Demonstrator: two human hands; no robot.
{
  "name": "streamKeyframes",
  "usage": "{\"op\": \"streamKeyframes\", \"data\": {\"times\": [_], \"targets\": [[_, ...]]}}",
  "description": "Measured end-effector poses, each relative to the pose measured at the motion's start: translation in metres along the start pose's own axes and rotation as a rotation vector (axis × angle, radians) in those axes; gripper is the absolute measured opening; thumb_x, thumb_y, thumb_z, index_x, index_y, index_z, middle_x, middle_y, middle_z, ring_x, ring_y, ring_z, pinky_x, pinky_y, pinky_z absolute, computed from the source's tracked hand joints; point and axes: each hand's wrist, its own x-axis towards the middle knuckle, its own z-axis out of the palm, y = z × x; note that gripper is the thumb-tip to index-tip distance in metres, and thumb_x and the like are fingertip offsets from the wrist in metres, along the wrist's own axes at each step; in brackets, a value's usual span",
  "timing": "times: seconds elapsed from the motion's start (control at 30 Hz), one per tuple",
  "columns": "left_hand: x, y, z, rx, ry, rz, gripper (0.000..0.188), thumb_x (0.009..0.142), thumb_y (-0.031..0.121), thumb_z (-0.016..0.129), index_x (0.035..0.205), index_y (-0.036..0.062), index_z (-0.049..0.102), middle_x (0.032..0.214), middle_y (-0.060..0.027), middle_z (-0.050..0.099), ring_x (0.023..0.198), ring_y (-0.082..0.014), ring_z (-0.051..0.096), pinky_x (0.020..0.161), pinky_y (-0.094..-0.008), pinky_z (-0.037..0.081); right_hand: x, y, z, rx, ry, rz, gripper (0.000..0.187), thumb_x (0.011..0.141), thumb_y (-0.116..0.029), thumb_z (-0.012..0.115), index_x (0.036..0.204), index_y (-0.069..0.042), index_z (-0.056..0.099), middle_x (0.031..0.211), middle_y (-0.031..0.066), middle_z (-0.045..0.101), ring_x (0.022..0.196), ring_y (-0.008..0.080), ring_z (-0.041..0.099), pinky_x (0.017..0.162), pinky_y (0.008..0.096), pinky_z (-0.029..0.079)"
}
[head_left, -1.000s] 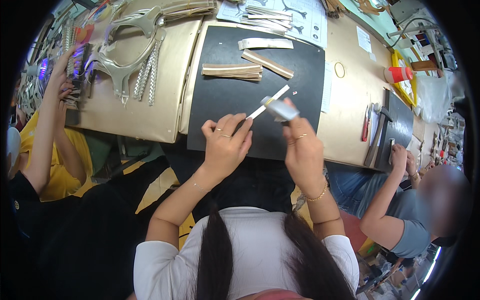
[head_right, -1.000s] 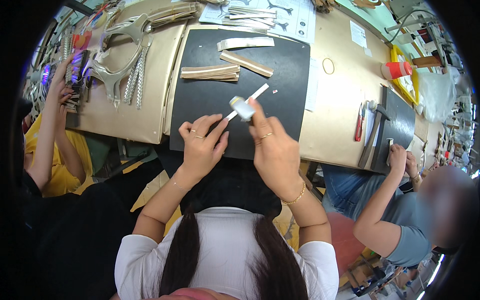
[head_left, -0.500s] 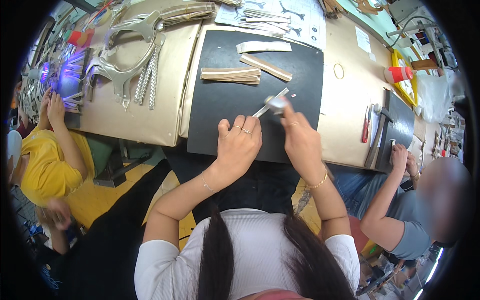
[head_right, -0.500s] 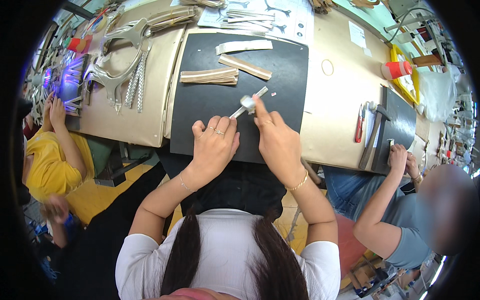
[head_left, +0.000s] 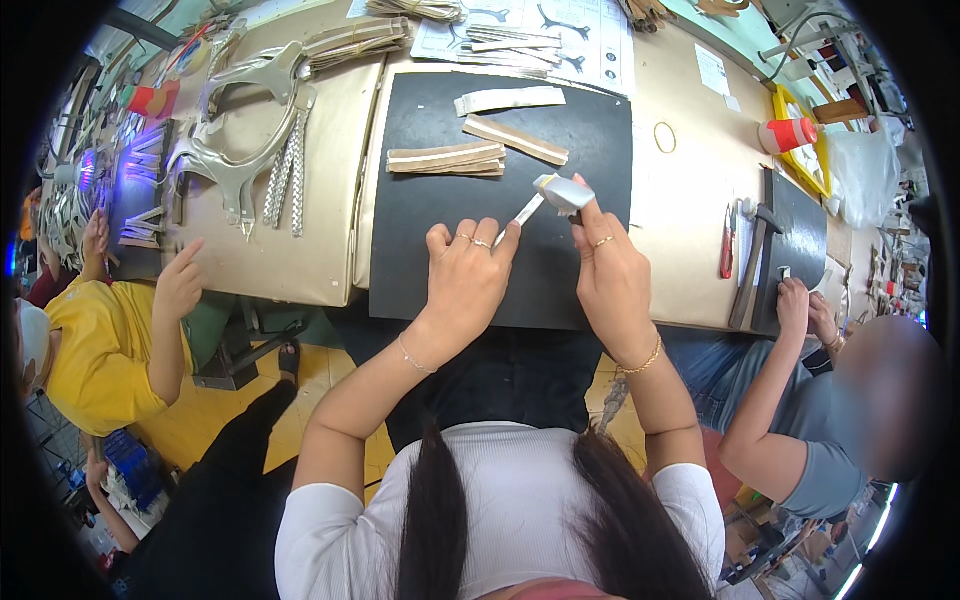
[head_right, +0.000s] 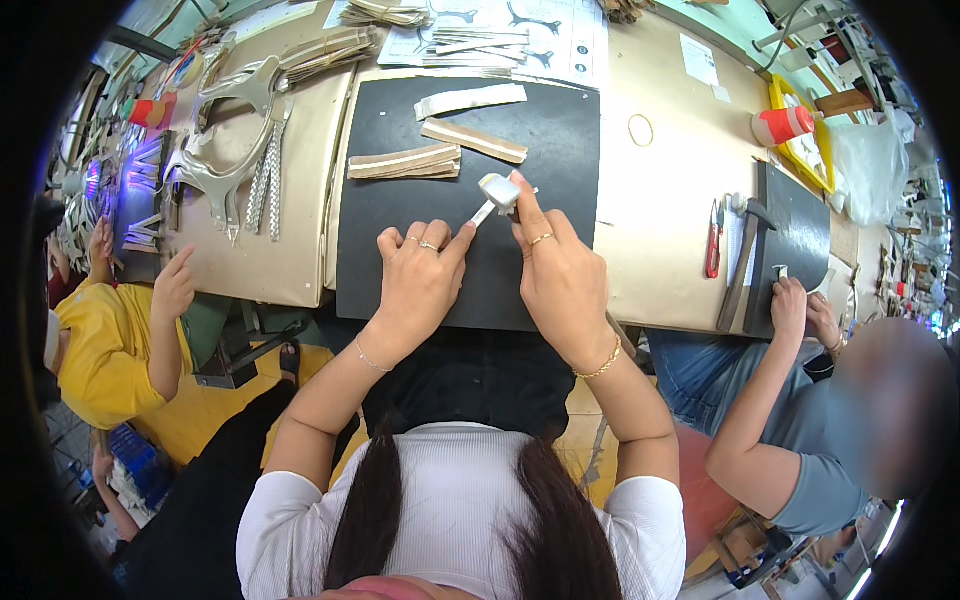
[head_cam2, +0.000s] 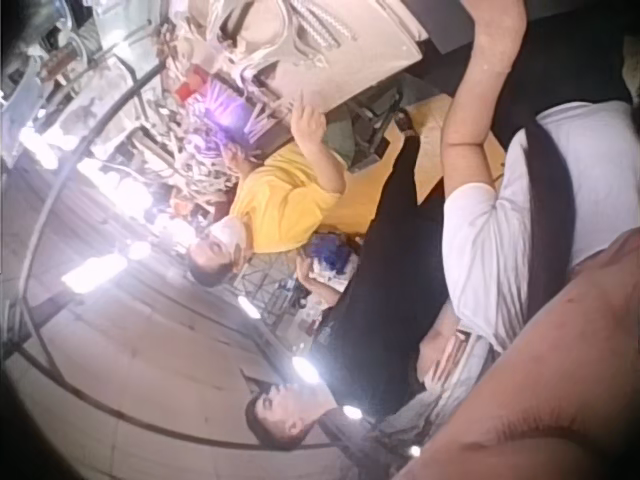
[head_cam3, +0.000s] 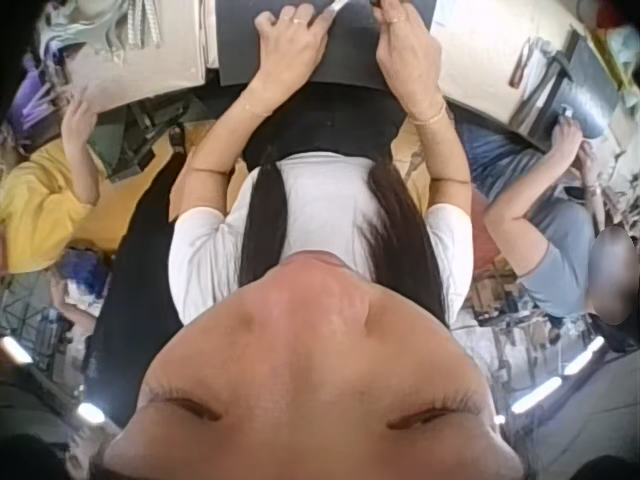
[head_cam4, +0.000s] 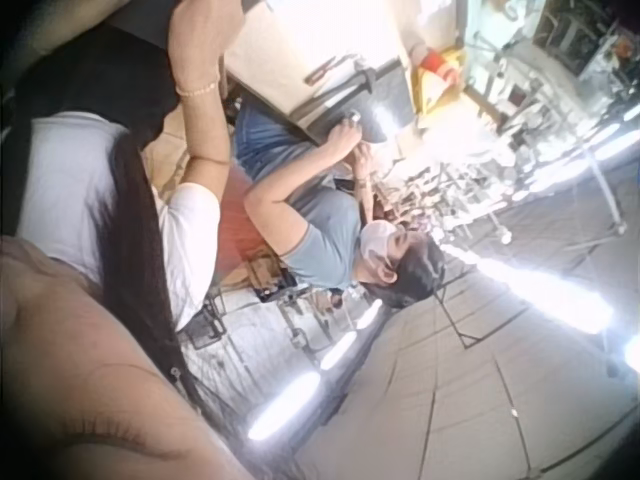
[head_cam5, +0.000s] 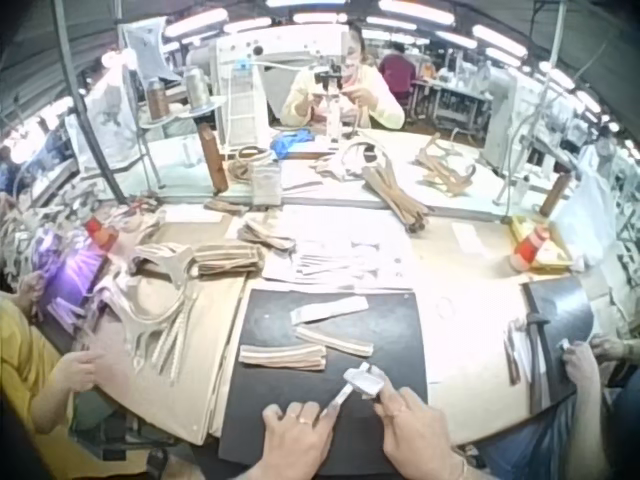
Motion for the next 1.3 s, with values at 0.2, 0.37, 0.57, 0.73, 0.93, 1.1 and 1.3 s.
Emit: {"op": "streamKeyframes", "data": {"times": [0.2,0.37,0.57,0.73,0.93,1.1,1.3], "targets": [[0.006,-0.002,-0.001,-0.03,0.006,0.035,0.031,0.084,0.01,0.074,0.115,0.009,0.073,0.091,-0.0033,0.057,0.086,-0.0205,0.056,0.082,-0.0397,0.036,0.005,0.005,0.0,-0.09,-0.09,0.011,0.052,0.099,-0.012,0.062,0.15,-0.016,0.052,0.085,0.0101,0.063,0.066,0.0312,0.065,0.059,0.0418,0.053],[0.013,-0.002,0.002,-0.131,0.039,0.027,0.022,0.085,0.01,0.076,0.106,0.0071,0.072,0.091,-0.0053,0.059,0.085,-0.0231,0.057,0.078,-0.0385,0.04,0.013,0.017,0.005,-0.024,-0.018,0.027,0.048,0.102,-0.013,0.059,0.149,-0.013,0.053,0.087,0.0102,0.064,0.07,0.0314,0.066,0.06,0.0423,0.053],[0.021,-0.006,0.005,-0.192,-0.001,-0.025,0.015,0.084,0.007,0.074,0.098,0.0048,0.069,0.091,-0.0086,0.061,0.085,-0.0278,0.06,0.077,-0.0405,0.047,0.014,0.018,0.004,-0.026,-0.008,0.114,0.042,0.102,-0.016,0.058,0.144,-0.012,0.058,0.086,0.0112,0.064,0.071,0.0337,0.066,0.064,0.0437,0.054],[0.026,-0.005,-0.005,-0.08,-0.165,0.005,0.015,0.081,0.004,0.072,0.096,0.0037,0.07,0.088,-0.0099,0.062,0.085,-0.0306,0.063,0.078,-0.0429,0.054,0.011,0.022,-0.002,0.044,-0.121,0.202,0.039,0.104,-0.014,0.054,0.142,-0.007,0.058,0.084,0.0132,0.064,0.07,0.0308,0.065,0.066,0.0409,0.053],[0.065,-0.05,-0.033,-0.762,-0.405,-0.328,0.012,0.082,0.004,0.068,0.092,-0.0014,0.072,0.08,-0.0147,0.072,0.074,-0.0241,0.072,0.071,-0.0361,0.056,-0.015,0.037,-0.002,0.48,0.074,0.47,0.042,0.111,-0.018,0.049,0.148,0.001,0.052,0.078,0.0,0.054,0.065,0.007,0.047,0.059,0.0229,0.041],[0.154,-0.066,-0.017,-1.399,-0.217,-0.638,0.022,0.089,0.01,0.075,0.103,-0.0053,0.071,0.079,-0.011,0.073,0.073,-0.0148,0.072,0.068,-0.0288,0.058,-0.03,0.041,0.006,0.504,0.021,0.585,0.04,0.109,-0.016,0.049,0.144,0.004,0.054,0.074,0.0077,0.059,0.068,0.0163,0.057,0.067,0.0296,0.049],[0.182,-0.074,0.008,-0.65,-0.088,-0.389,0.03,0.09,0.016,0.077,0.109,-0.0055,0.072,0.102,-0.0168,0.073,0.09,-0.0237,0.073,0.081,-0.0344,0.058,-0.034,0.036,0.005,0.513,0.015,0.575,0.041,0.109,-0.016,0.051,0.143,0.005,0.055,0.074,0.0095,0.06,0.068,0.0173,0.058,0.068,0.0302,0.049]]}}
